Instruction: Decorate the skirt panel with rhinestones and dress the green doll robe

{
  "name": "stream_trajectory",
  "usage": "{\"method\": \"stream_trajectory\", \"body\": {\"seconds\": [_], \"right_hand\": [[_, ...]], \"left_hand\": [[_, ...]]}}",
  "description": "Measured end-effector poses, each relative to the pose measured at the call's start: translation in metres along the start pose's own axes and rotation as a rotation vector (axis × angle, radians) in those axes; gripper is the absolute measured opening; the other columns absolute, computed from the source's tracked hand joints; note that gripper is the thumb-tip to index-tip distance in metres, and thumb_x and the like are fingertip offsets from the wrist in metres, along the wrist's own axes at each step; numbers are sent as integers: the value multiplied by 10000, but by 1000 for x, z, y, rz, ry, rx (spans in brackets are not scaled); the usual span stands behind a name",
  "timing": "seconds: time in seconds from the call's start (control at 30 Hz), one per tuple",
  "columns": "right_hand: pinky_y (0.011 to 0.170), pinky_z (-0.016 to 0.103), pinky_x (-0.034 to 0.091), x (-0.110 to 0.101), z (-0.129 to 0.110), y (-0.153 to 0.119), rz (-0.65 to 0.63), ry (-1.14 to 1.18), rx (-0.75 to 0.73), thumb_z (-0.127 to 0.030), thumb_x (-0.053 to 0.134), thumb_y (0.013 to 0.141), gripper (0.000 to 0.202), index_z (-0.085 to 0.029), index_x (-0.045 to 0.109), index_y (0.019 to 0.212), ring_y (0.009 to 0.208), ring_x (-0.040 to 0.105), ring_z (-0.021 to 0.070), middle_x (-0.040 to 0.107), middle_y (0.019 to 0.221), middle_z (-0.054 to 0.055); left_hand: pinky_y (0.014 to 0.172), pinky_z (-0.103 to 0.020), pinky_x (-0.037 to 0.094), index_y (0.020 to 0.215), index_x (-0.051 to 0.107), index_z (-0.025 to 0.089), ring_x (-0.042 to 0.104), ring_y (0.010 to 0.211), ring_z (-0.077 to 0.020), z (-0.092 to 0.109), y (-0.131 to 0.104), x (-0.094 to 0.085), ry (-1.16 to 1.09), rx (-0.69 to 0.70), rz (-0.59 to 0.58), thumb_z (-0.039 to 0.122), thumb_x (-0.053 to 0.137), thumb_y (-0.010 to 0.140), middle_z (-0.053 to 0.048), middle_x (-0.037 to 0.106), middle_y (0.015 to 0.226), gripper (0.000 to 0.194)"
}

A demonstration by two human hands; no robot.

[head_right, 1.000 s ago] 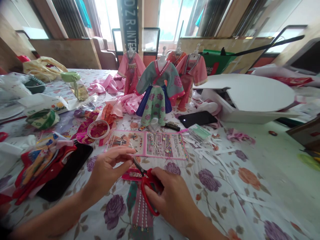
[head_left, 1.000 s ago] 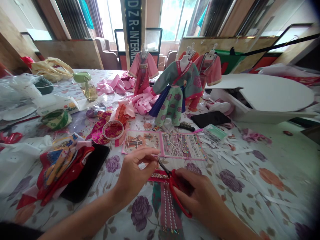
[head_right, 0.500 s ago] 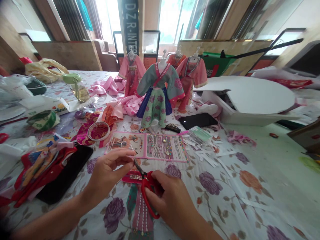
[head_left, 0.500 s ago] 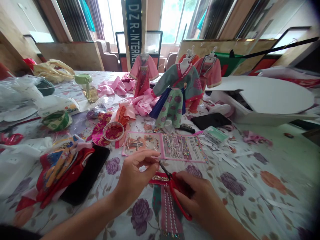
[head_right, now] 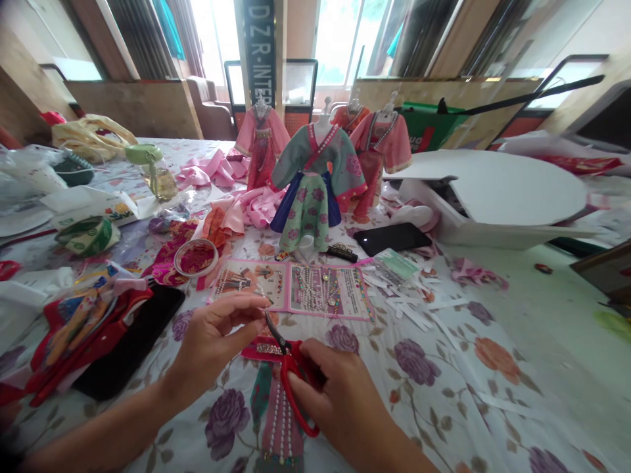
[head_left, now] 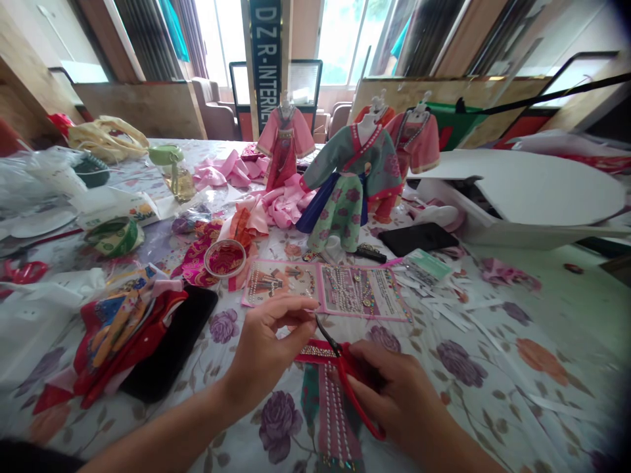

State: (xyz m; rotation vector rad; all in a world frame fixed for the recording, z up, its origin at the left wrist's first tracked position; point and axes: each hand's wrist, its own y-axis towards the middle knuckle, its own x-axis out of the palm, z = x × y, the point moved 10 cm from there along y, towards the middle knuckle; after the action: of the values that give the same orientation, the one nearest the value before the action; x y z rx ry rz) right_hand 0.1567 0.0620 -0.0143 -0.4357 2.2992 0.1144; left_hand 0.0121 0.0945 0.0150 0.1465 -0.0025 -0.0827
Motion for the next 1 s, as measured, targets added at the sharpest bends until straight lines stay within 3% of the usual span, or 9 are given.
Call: {"method": "stream_trajectory", "body": {"seconds": [0.37, 1.0], "right_hand": [[497, 223, 259, 7, 8, -2, -51, 112, 42, -301, 506, 847, 208, -185, 465, 679, 541, 335, 99, 409, 569, -51], [493, 225, 235, 9, 6, -4, -88, 210, 46, -323, 492, 862, 285, -184, 407, 629, 546, 300, 96, 348, 569, -52]], "left_hand": [[713, -162, 534, 942, 704, 212, 628, 788, -90, -14, 0, 1, -150, -22, -29, 100, 682, 733, -4, 634, 881, 238], [707, -131, 531, 949, 722, 245, 627, 756, -68, -7, -1, 1, -95, 18, -31, 78, 677, 735, 11, 668, 883, 275]]}}
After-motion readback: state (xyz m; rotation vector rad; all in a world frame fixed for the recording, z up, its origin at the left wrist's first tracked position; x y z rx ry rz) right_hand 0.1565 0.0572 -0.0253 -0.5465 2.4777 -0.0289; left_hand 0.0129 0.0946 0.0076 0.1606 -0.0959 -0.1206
